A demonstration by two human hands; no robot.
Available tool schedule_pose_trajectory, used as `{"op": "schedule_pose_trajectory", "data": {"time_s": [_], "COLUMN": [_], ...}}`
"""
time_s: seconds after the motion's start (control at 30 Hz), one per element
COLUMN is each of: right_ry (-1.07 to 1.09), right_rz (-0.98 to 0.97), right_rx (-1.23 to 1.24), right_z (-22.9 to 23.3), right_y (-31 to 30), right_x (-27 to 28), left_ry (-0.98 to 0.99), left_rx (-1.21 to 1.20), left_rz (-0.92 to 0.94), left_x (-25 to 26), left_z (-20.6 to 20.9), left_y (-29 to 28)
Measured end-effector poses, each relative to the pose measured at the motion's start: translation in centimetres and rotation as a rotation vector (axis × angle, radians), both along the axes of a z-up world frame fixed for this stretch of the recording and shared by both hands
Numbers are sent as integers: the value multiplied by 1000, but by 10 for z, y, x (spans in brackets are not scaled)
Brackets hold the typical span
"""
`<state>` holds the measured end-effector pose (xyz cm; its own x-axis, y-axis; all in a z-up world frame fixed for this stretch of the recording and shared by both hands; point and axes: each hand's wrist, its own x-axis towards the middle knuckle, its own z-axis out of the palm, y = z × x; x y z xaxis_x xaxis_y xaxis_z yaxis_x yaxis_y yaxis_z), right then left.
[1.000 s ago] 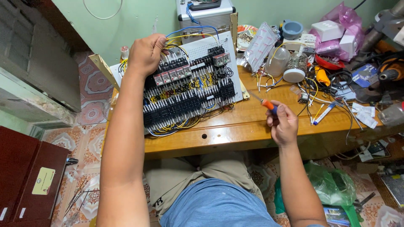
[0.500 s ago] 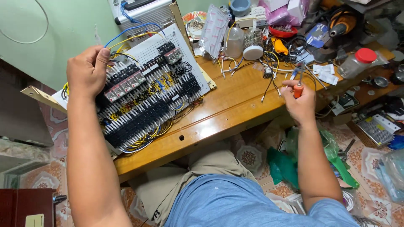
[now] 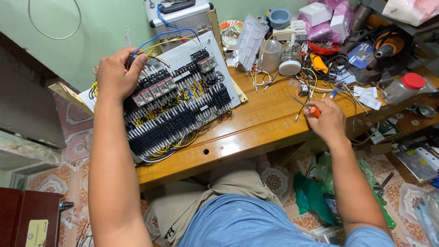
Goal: Wiring an electrical control panel by inserting wires into terminals and tightening them with a screwdriver.
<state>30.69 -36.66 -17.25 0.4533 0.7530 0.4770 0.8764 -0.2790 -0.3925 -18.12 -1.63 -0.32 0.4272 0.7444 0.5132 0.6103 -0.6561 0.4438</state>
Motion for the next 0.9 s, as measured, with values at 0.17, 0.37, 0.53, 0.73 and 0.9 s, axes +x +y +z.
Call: {"op": "schedule_pose_trajectory", "data": {"time_s": [0.17,0.37,0.53,0.73,0.9], "right_ry": [-110,213,185,74,-49], "right_rz": [-79,-288,-275,-168,20], "right_rx": [-47,-346,-321,25,340], "right_z": [-1,50,31,21,43], "right_y": [28,81,105,110,114], "right_x": [48,63,81,103,106], "left_ry": [-3,89,130,136,81], "left_rx": [-5,81,84,3,5], "left_rz": [1,26,65,87,57], "left_x": [1,9,10,12,12], "left_z": [-2,1,5,13,12], "left_y": [2,0,-3,-12,-12]}}
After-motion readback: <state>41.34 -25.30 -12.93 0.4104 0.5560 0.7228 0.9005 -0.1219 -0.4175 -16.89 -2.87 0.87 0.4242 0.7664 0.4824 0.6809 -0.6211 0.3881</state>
